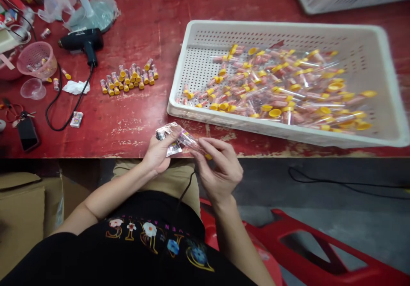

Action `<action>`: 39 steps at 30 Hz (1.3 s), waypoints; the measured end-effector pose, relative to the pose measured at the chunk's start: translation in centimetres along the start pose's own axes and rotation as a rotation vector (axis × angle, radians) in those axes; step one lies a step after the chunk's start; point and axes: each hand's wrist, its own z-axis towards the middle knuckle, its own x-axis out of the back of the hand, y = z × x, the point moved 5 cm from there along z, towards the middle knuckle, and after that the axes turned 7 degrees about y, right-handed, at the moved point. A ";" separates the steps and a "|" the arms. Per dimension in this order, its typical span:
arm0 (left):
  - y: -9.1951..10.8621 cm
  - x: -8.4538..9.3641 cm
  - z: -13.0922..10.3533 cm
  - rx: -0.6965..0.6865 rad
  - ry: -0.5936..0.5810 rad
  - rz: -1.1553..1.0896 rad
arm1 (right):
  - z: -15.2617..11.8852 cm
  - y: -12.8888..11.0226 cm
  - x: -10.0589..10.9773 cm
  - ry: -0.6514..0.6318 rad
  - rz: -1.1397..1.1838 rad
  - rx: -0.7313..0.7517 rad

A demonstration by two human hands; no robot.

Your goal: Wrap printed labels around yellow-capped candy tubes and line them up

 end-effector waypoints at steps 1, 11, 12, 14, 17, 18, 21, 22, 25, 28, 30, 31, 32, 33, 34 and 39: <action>0.1 -0.1 -0.1 -0.024 -0.005 0.010 | -0.1 0.0 -0.2 -0.048 0.024 -0.044; 0.3 -0.3 -0.8 -0.086 -0.042 0.067 | -0.5 0.9 -1.0 -0.102 0.247 -0.269; 0.4 -0.2 -0.8 -0.091 -0.039 0.079 | -0.4 0.8 -1.2 -0.102 0.245 -0.270; 0.6 0.1 -0.7 -0.101 -0.029 0.099 | -0.1 0.7 -1.4 -0.041 0.231 -0.268; 1.3 0.6 -0.3 -0.141 -0.019 0.081 | 0.2 0.7 -2.4 0.028 0.200 -0.267; 1.6 0.8 -0.1 -0.156 -0.016 0.070 | 0.3 0.8 -2.8 0.036 0.204 -0.265; 2.5 1.6 0.5 -0.192 0.010 0.037 | 0.8 0.8 -4.7 0.037 0.256 -0.263; 2.9 1.9 0.8 -0.201 0.027 0.025 | 1.0 0.8 -5.5 0.034 0.280 -0.266; 4.4 3.0 2.6 -0.229 0.087 -0.026 | 1.9 1.2 -8.5 0.013 0.338 -0.301; 6.9 4.2 5.8 -0.279 0.142 -0.101 | 3.3 3.0 -12.9 -0.036 0.399 -0.359; 8.9 5.1 8.2 -0.288 0.172 -0.144 | 4.9 5.3 -16.9 -0.068 0.454 -0.429; 9.9 5.6 9.2 -0.290 0.190 -0.165 | 5.9 6.6 -19.0 -0.056 0.464 -0.456; 10.8 6.2 10.1 -0.289 0.207 -0.185 | 7.0 8.0 -21.0 -0.027 0.449 -0.463; 11.5 6.8 10.7 -0.286 0.224 -0.206 | 8.2 9.3 -23.0 0.018 0.404 -0.452; 12.0 7.4 11.1 -0.285 0.241 -0.225 | 9.5 10.4 -24.9 0.058 0.328 -0.423; 11.8 10.7 10.5 -0.286 0.336 -0.234 | 15.6 14.8 -31.1 -0.196 -0.175 -0.286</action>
